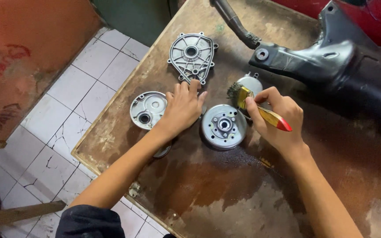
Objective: The person uses a yellow-handled brush to scrub various disassembled metal mechanical parts on a wooden table. They systematically clean the surfaces and crevices of each component, including a large casing and smaller circular parts, while a larger black mechanical assembly rests nearby.
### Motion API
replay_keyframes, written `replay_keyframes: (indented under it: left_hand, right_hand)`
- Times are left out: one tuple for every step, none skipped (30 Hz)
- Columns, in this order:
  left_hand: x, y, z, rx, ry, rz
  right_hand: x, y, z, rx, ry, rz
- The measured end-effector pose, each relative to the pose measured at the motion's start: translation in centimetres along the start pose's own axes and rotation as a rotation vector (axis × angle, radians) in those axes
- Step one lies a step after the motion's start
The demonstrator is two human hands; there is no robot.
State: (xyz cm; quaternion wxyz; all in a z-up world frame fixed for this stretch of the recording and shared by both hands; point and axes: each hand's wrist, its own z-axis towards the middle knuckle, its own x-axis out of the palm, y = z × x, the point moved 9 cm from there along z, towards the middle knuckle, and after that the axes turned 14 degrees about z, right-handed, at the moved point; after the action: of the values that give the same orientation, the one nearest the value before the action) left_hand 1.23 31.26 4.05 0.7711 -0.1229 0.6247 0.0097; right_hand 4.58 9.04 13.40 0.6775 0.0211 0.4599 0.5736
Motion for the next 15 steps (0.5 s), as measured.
replay_keyframes:
  left_hand:
    - [0.0, -0.3, 0.0, 0.005, 0.000, -0.001]
    - [-0.2, -0.8, 0.0, 0.024, -0.019, 0.081]
    - [-0.4, -1.3, 0.0, 0.043, -0.038, 0.163]
    - [-1.1, -1.9, 0.1, 0.051, -0.041, 0.162]
    - [-2.6, -2.7, 0.1, 0.068, -0.138, 0.200]
    - [-4.1, -3.5, 0.0, 0.084, -0.235, 0.237]
    - [-4.3, -4.2, 0.7, 0.092, -0.238, 0.233]
    - [-3.9, -5.2, 1.3, 0.132, -0.183, 0.133]
    - [-3.6, -6.3, 1.8, 0.172, -0.127, 0.032]
    - [-3.3, -7.5, 2.5, 0.183, -0.127, 0.027]
    - [-2.6, -8.7, 3.3, 0.193, -0.065, -0.058]
    - [-1.7, -10.0, 4.0, 0.208, 0.000, -0.142]
    - [-1.2, -11.1, 4.3, 0.225, 0.003, -0.146]
    - [-0.5, -12.1, 4.7, 0.221, 0.025, -0.093]
    - [0.2, -13.1, 5.1, 0.218, 0.046, -0.040]
  right_hand:
    - [-0.5, 0.1, -0.1, 0.002, -0.003, -0.003]
    - [-0.9, 0.1, -0.2, 0.010, 0.003, 0.002]
    - [-1.3, 0.2, -0.3, 0.017, 0.010, 0.007]
    - [-2.0, 0.3, -0.3, 0.020, 0.004, 0.001]
    - [-3.0, 0.4, -0.4, 0.024, -0.037, -0.012]
    - [-4.1, 0.5, -0.6, 0.028, -0.077, -0.025]
    - [-4.7, 0.8, -0.5, 0.031, -0.083, -0.032]
    - [-5.7, 0.0, -0.7, 0.160, -0.106, 0.005]
    - [-6.5, -0.8, -1.1, 0.288, -0.130, 0.043]
    - [-7.0, -1.0, -1.2, 0.294, -0.137, 0.034]
    - [-7.6, -1.1, -1.3, 0.294, -0.150, 0.011]
    - [-8.2, -1.3, -1.7, 0.297, -0.167, -0.014]
    - [-8.5, -1.5, -1.9, 0.307, -0.179, -0.025]
    - [-8.6, -1.7, -2.0, 0.318, -0.159, -0.060]
    - [-8.9, -2.0, -2.1, 0.329, -0.138, -0.094]
